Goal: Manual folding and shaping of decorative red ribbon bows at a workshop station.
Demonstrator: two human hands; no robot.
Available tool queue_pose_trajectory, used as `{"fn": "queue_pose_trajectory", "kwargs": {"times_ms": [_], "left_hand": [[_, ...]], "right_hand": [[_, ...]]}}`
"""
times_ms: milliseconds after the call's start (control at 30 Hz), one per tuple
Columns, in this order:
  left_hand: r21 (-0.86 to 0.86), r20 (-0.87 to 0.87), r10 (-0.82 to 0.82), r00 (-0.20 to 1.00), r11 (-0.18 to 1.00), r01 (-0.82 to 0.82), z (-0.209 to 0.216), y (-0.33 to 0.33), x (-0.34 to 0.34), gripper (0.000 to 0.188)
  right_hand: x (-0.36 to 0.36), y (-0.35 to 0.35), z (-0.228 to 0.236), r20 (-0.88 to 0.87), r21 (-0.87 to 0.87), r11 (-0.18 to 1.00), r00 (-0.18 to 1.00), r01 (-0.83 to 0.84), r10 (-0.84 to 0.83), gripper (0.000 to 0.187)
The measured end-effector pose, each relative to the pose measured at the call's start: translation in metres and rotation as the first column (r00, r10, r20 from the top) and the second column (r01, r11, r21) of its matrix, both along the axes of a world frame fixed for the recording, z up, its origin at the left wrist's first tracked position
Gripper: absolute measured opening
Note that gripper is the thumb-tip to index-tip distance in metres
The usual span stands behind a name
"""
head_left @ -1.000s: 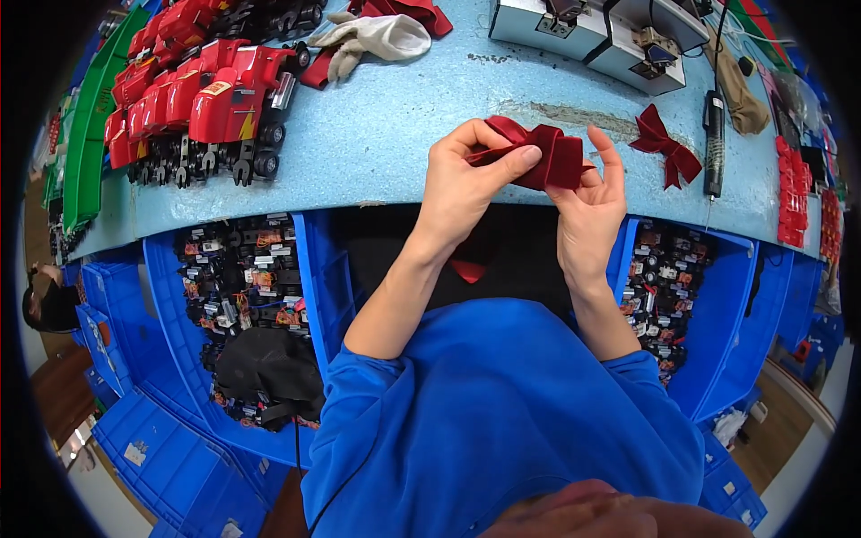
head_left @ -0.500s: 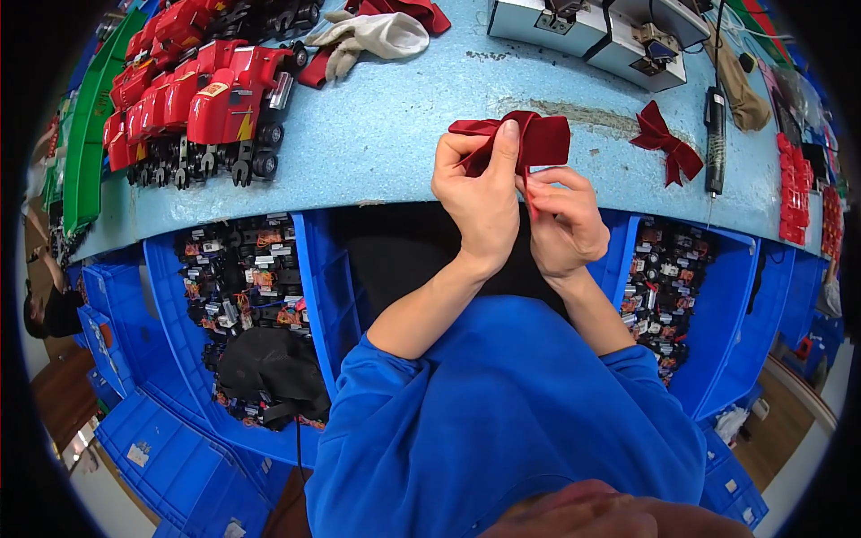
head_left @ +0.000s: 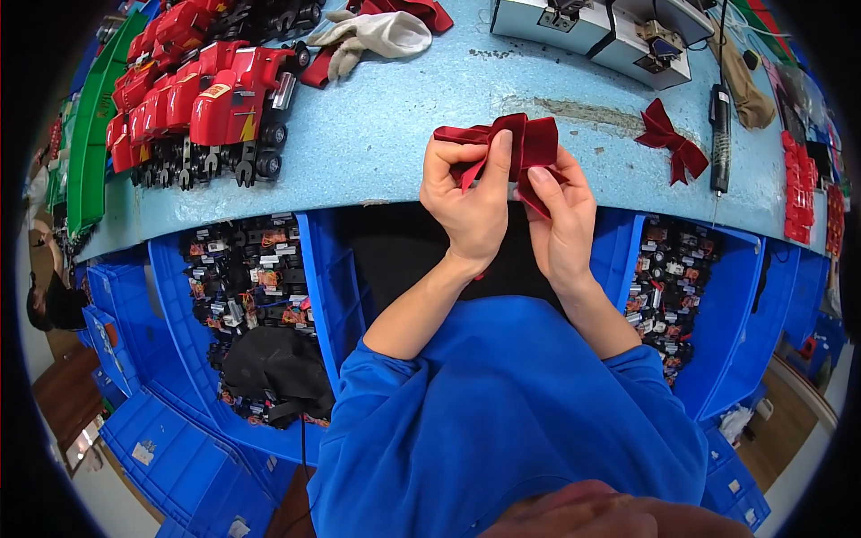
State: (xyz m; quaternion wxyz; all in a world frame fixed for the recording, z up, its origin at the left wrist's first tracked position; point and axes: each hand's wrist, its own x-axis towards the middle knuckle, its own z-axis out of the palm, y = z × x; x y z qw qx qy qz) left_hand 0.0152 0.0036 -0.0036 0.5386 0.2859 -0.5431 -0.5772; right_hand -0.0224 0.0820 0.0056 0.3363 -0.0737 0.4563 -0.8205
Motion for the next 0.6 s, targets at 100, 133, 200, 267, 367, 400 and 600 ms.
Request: {"fn": "queue_pose_trajectory", "kwargs": {"times_ms": [100, 133, 200, 267, 367, 400, 600], "left_hand": [[-0.027, 0.024, 0.025, 0.999, 0.999, -0.024, 0.005, 0.003, 0.001, 0.02], [-0.024, 0.041, 0.034, 0.999, 0.999, -0.033, 0.006, 0.004, 0.001, 0.02], [-0.018, 0.029, 0.045, 0.999, 0.999, -0.044, 0.005, 0.004, 0.0, 0.02], [-0.012, 0.018, 0.052, 0.998, 0.999, -0.052, 0.003, 0.005, 0.001, 0.02], [-0.035, 0.045, 0.028, 0.999, 0.999, -0.027, 0.001, 0.006, 0.002, 0.02], [-0.083, 0.051, 0.013, 0.999, 0.997, -0.009, 0.001, 0.006, 0.002, 0.02], [-0.092, 0.135, -0.1, 0.986, 0.989, 0.113, 0.004, 0.001, 0.007, 0.018]], "right_hand": [[-0.001, 0.001, -0.003, -0.116, 0.029, 0.999, 0.993, 0.033, -0.03, 0.035], [-0.001, 0.0, -0.004, -0.117, 0.029, 0.999, 0.993, 0.032, -0.029, 0.035], [0.001, -0.001, -0.005, -0.215, 0.037, 0.996, 0.974, 0.078, -0.068, 0.035], [0.001, -0.002, -0.008, -0.208, 0.025, 0.996, 0.975, 0.089, -0.082, 0.035], [-0.003, -0.006, -0.011, -0.208, 0.004, 0.993, 0.971, 0.119, -0.115, 0.034], [-0.004, -0.008, -0.012, -0.215, -0.004, 0.991, 0.967, 0.136, -0.134, 0.034], [-0.018, -0.009, -0.009, -0.305, 0.177, 0.984, 0.95, -0.01, 0.064, 0.024]]}}
